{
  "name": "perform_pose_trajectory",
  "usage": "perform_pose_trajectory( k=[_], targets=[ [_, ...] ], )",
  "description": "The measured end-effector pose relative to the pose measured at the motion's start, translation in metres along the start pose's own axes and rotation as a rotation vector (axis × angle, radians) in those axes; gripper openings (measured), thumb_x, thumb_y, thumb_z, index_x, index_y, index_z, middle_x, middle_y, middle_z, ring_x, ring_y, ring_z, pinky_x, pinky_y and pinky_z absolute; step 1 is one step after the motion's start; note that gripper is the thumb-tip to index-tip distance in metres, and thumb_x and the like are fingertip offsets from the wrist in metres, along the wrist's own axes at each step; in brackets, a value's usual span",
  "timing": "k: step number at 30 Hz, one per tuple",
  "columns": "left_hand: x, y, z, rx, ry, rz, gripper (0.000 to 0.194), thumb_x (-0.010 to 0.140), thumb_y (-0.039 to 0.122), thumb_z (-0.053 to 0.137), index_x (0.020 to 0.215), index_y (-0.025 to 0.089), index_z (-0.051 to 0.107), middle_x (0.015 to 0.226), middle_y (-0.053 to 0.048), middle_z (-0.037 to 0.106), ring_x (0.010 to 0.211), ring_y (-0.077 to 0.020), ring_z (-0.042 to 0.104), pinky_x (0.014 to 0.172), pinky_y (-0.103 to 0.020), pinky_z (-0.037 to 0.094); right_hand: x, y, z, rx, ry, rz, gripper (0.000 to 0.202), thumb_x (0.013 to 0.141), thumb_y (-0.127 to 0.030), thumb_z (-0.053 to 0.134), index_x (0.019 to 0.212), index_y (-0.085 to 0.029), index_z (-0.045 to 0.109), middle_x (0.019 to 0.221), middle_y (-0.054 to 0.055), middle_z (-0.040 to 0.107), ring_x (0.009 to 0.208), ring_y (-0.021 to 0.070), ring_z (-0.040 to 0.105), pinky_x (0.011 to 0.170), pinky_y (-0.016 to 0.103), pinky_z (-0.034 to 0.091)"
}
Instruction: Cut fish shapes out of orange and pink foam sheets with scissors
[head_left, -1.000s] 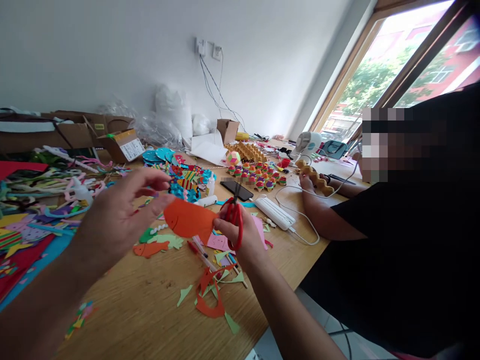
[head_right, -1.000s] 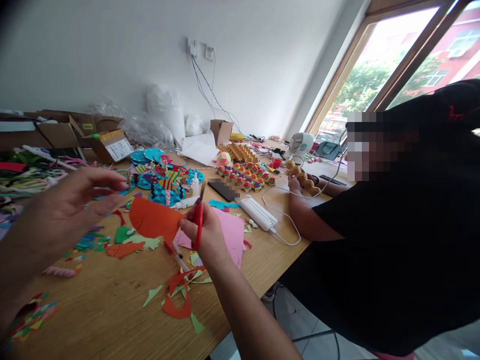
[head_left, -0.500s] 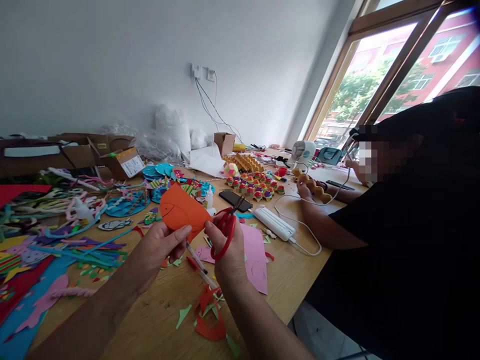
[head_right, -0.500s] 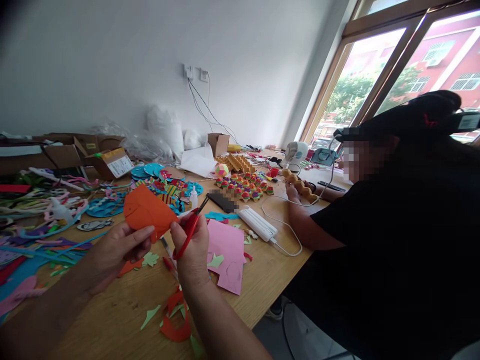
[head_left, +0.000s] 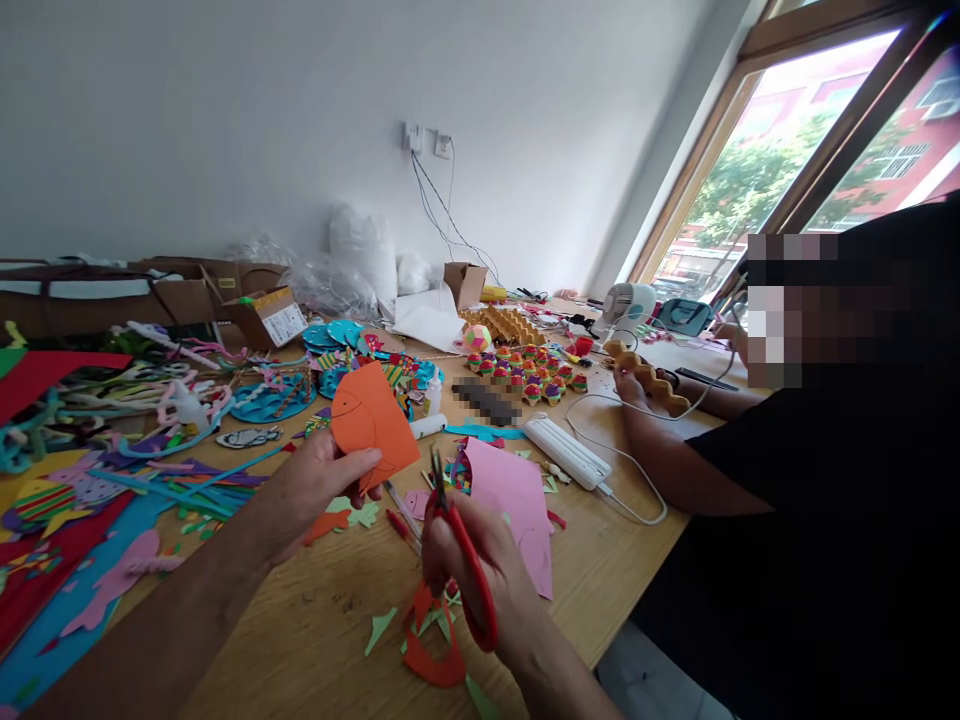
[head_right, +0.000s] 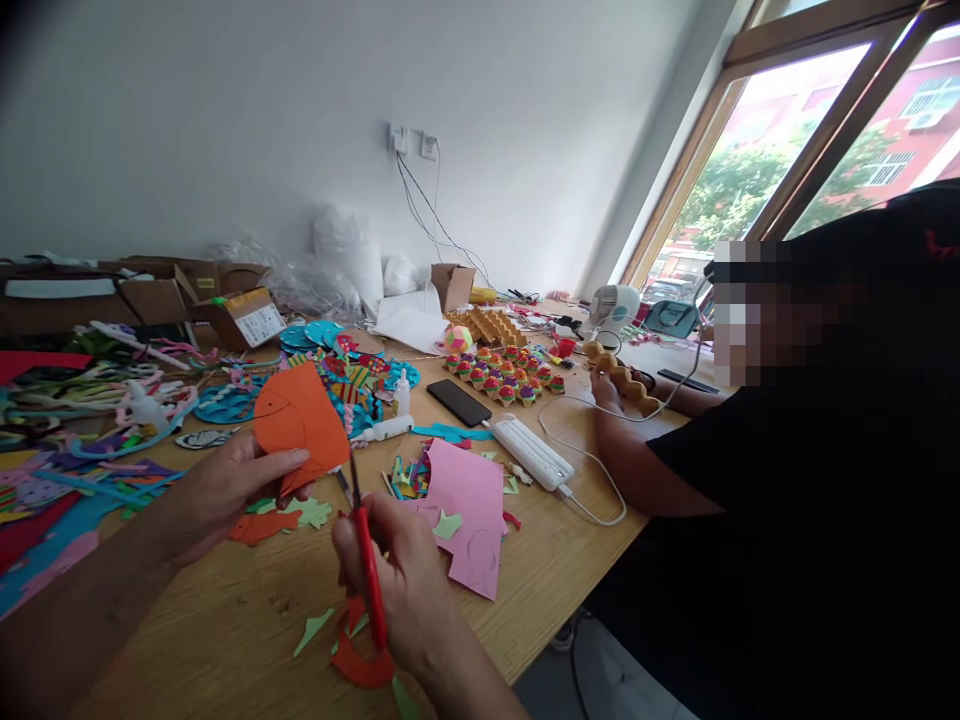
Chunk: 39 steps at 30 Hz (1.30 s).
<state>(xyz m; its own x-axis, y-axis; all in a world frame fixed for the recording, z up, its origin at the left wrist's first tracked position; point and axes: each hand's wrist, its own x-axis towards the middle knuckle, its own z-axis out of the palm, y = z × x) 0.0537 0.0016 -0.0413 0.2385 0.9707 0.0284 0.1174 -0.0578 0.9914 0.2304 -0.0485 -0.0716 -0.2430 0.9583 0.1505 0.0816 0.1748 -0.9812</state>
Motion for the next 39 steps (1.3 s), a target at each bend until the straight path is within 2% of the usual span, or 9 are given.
perform_pose_trajectory(
  k=[5,11,14,19,23,28,31,35,39],
  targets=[
    [-0.003,0.003,-0.001,-0.022,0.001,0.004,0.020,0.074,0.033,0.061,0.060,0.019,0.058,0.057,0.004,0.060,0.056,-0.0133,0.052,0.055,-0.024,0.043,-0.009,0.006,0.004,0.055,-0.196,0.167,0.050,0.082,-0.066,0.049,0.061,-0.021,0.046,0.048,-0.002,0.049,0.042,0.0101,0.045,0.043,0.021,0.035],
    [-0.002,0.002,0.003,-0.066,0.011,-0.013,0.015,0.069,0.035,0.067,0.069,0.021,0.065,0.065,0.003,0.067,0.067,-0.0190,0.061,0.067,-0.030,0.050,-0.010,0.012,0.009,0.178,-0.274,0.208,0.057,0.075,-0.075,0.051,0.061,-0.020,0.047,0.046,-0.003,0.050,0.038,0.0089,0.044,0.038,0.019,0.031],
    [-0.002,0.001,0.006,-0.091,0.021,-0.017,0.020,0.066,0.037,0.071,0.078,0.021,0.069,0.075,0.001,0.073,0.080,-0.0242,0.066,0.076,-0.034,0.051,-0.009,0.019,0.011,0.292,-0.144,0.119,0.050,0.079,-0.067,0.055,0.063,-0.020,0.048,0.047,-0.004,0.049,0.039,0.0089,0.043,0.039,0.020,0.032],
    [-0.004,0.001,0.010,-0.172,0.004,-0.053,0.023,0.066,0.038,0.074,0.083,0.023,0.073,0.080,0.000,0.076,0.083,-0.0256,0.068,0.080,-0.035,0.052,0.002,0.017,0.007,0.426,0.353,0.015,0.032,0.067,-0.038,0.078,0.078,-0.020,0.054,0.071,-0.002,0.061,0.057,0.0105,0.053,0.052,0.021,0.043],
    [-0.003,-0.003,0.013,-0.141,-0.118,-0.052,0.018,0.071,0.038,0.071,0.082,0.024,0.075,0.082,0.000,0.077,0.085,-0.0246,0.067,0.082,-0.034,0.051,0.016,0.011,0.006,0.405,0.302,-0.002,0.033,0.063,-0.031,0.080,0.080,-0.021,0.054,0.070,-0.003,0.060,0.058,0.0125,0.053,0.051,0.023,0.042],
    [-0.002,-0.006,0.015,-0.110,-0.134,-0.040,0.016,0.072,0.035,0.069,0.082,0.024,0.074,0.081,0.001,0.075,0.084,-0.0225,0.065,0.080,-0.031,0.050,0.023,0.011,0.011,0.348,0.191,-0.071,0.032,0.065,-0.025,0.075,0.084,-0.021,0.050,0.080,-0.001,0.060,0.072,0.0156,0.056,0.066,0.027,0.046],
    [-0.001,-0.007,0.014,-0.079,-0.115,-0.022,0.017,0.073,0.036,0.067,0.080,0.021,0.072,0.080,-0.001,0.073,0.081,-0.0222,0.064,0.078,-0.032,0.049,0.023,0.013,0.012,0.120,0.242,-0.155,0.023,0.070,-0.019,0.066,0.087,-0.020,0.050,0.081,-0.001,0.058,0.071,0.0151,0.053,0.067,0.028,0.045],
    [-0.001,-0.007,0.014,0.006,-0.038,-0.035,0.019,0.070,0.038,0.067,0.068,0.019,0.065,0.064,0.001,0.064,0.063,-0.0177,0.056,0.060,-0.028,0.044,0.023,0.017,0.012,-0.171,0.336,-0.272,0.013,0.075,-0.016,0.056,0.084,-0.021,0.047,0.075,-0.002,0.055,0.067,0.0148,0.050,0.063,0.027,0.042],
    [-0.001,-0.006,0.015,0.015,-0.023,-0.046,0.023,0.069,0.038,0.064,0.058,0.019,0.059,0.054,0.004,0.056,0.056,-0.0138,0.049,0.057,-0.026,0.039,0.027,0.022,0.013,-0.286,0.369,-0.289,0.010,0.077,-0.019,0.054,0.084,-0.020,0.047,0.074,0.000,0.054,0.065,0.0160,0.050,0.062,0.028,0.041]
  ],
)
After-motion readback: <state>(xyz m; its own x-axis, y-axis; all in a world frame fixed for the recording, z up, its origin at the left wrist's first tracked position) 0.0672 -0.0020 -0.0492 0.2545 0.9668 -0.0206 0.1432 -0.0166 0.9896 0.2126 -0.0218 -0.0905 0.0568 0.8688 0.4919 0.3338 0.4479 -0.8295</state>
